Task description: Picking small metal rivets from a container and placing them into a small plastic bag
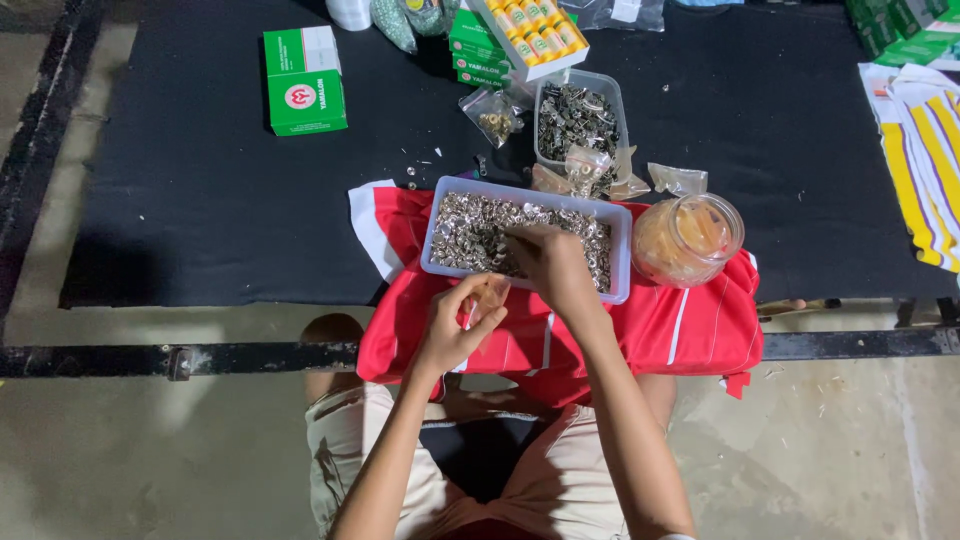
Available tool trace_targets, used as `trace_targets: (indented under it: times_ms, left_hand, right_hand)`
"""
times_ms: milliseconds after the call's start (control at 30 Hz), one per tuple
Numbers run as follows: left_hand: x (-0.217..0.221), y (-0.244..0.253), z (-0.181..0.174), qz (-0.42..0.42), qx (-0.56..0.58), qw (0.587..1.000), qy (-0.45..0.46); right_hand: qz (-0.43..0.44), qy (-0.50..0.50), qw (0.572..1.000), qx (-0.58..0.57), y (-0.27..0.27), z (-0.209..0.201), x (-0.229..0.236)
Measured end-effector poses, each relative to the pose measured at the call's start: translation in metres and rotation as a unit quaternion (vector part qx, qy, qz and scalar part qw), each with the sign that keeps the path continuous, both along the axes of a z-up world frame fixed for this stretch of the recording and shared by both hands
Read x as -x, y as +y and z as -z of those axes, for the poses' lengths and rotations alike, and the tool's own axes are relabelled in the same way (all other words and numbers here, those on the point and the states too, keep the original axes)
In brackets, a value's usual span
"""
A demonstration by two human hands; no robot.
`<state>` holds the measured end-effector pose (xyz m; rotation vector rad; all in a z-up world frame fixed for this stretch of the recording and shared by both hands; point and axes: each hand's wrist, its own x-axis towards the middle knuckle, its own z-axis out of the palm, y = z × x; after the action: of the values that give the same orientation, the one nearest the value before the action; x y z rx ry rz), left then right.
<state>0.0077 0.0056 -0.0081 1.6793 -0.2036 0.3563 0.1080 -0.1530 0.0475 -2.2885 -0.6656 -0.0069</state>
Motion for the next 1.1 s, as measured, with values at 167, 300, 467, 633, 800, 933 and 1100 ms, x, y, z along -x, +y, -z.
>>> trace_targets:
  times_ms: [167,300,467,633,800,933,1100]
  left_hand:
    - [0.000,0.000,0.003,0.001,0.007,1.000,0.002]
    - [-0.001,-0.002,0.004,-0.007,0.003,1.000,0.002]
    - [-0.003,-0.001,0.048,-0.007,0.017,1.000,0.007]
    - [-0.017,0.006,0.036,-0.070,0.030,0.996,0.041]
    - [-0.068,-0.006,-0.030,-0.089,-0.157,0.983,-0.040]
    - [-0.065,-0.013,-0.043,-0.052,-0.164,0.980,-0.099]
    - [-0.066,-0.007,-0.039,-0.060,-0.159,0.983,-0.067]
  right_hand:
    - [0.071,0.081,0.988,-0.109,-0.009,-0.010,0.012]
    - [0.091,0.109,0.978,-0.156,-0.016,0.001,0.009]
    - [0.095,0.118,0.971,-0.183,-0.012,0.001,0.014]
    - [0.090,0.125,0.966,-0.209,-0.012,0.008,0.004]
    - [0.075,0.172,0.949,-0.253,-0.015,0.006,0.003]
    - [0.072,0.198,0.936,-0.283,-0.026,0.005,0.001]
    - [0.056,0.192,0.941,-0.272,-0.021,0.008,-0.004]
